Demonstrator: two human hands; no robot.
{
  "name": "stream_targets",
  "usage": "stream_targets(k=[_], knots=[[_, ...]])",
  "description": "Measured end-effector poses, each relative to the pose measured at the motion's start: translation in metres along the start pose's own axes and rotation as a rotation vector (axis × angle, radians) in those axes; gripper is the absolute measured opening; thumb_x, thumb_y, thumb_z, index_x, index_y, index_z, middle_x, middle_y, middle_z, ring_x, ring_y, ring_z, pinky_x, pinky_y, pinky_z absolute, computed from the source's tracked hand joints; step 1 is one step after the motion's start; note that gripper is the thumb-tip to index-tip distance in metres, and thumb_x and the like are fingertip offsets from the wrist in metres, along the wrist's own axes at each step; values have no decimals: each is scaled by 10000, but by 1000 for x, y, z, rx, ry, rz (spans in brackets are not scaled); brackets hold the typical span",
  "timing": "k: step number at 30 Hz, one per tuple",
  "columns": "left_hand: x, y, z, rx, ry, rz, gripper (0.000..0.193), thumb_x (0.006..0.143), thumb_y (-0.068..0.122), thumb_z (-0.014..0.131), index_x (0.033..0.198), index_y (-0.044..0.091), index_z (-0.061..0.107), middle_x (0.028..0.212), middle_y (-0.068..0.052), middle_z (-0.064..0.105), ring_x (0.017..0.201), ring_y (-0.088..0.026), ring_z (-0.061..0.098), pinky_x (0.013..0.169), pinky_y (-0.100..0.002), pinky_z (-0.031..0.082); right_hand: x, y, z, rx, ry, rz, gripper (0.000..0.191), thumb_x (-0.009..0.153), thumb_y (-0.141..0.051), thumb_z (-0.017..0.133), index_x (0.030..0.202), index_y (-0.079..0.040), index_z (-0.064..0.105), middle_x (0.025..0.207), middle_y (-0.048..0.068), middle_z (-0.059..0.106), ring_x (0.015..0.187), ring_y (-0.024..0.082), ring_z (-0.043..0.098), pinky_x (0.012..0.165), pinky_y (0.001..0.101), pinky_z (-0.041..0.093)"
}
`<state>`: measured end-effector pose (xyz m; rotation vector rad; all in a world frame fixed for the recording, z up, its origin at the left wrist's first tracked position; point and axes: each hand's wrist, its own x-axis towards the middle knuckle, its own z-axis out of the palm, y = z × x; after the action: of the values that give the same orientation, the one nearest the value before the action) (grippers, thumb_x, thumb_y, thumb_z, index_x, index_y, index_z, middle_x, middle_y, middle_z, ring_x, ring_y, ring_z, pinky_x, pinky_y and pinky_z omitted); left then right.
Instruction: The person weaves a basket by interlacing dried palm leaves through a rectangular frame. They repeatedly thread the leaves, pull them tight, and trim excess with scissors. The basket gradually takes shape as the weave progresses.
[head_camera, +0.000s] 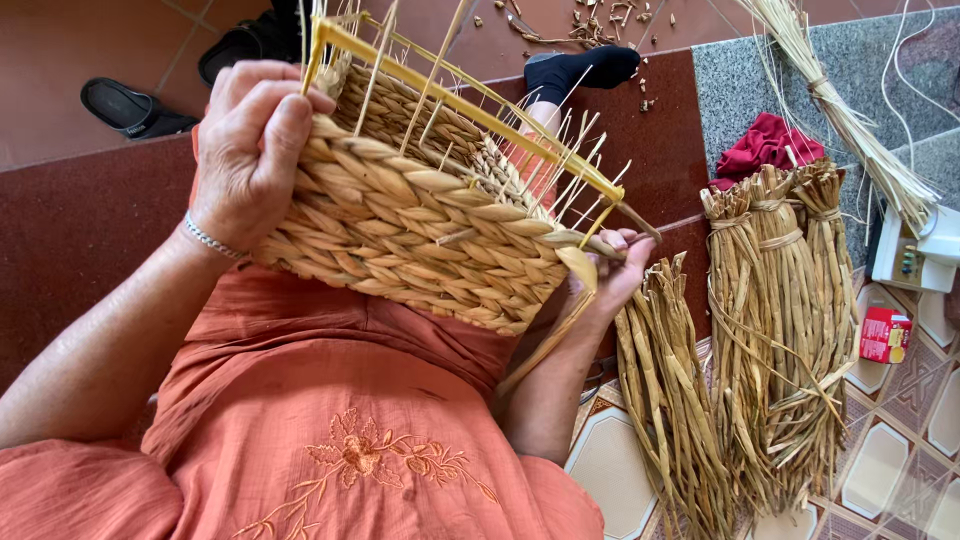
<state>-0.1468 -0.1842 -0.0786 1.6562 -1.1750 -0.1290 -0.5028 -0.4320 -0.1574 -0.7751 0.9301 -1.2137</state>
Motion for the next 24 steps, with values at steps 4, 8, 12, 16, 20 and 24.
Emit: stream_targets(k=[4,8,12,16,20,24], knots=[[-5,3,-5,-8,-20,-44,234,1251,228,557,1198,47,695,1249,-81,633,1195,-216,570,1034,-343,481,-6,-7,-2,149,53,16,478,1137,-431,387,899,-103,641,660,1,602,521,116,550,492,291,503],[-16,-7,-6,-119,-36,-145,198,1173,208,586,1230,40,674,1282,-74,615,1172,-196,552,997,-323,481,-31,-7,1,-160,318,2,396,1109,-361,382,915,-121,630,764,26,658,667,137,650,663,324,606],[-17,-27,-24,-202,-61,-144,190,1142,203,605,1220,45,677,1234,-64,618,1157,-173,558,971,-305,496,-58,-14,13,42,346,24,337,1121,-272,446,1002,-59,678,845,78,696,723,163,646,713,322,581],[-14,-41,-45,-346,-118,-248,255,1143,211,557,1350,92,646,1236,-36,602,1144,-132,599,1007,-296,523,-83,-14,4,94,342,125,518,1033,-499,399,966,-56,659,847,102,719,708,197,676,669,323,584],[-31,-53,-63,-381,-170,-177,434,1109,144,617,1512,91,465,1417,-52,536,1330,-163,548,1154,-338,497,-107,-1,-46,-308,308,270,367,1005,-382,552,1077,-39,663,906,103,738,726,171,693,655,316,602],[-66,-65,-64,-341,-221,-255,535,1124,109,635,1599,108,391,1476,-45,486,1348,-158,526,1168,-328,482,-144,10,-122,-617,434,248,310,959,-247,705,1179,-32,663,946,96,752,720,142,699,618,305,611]])
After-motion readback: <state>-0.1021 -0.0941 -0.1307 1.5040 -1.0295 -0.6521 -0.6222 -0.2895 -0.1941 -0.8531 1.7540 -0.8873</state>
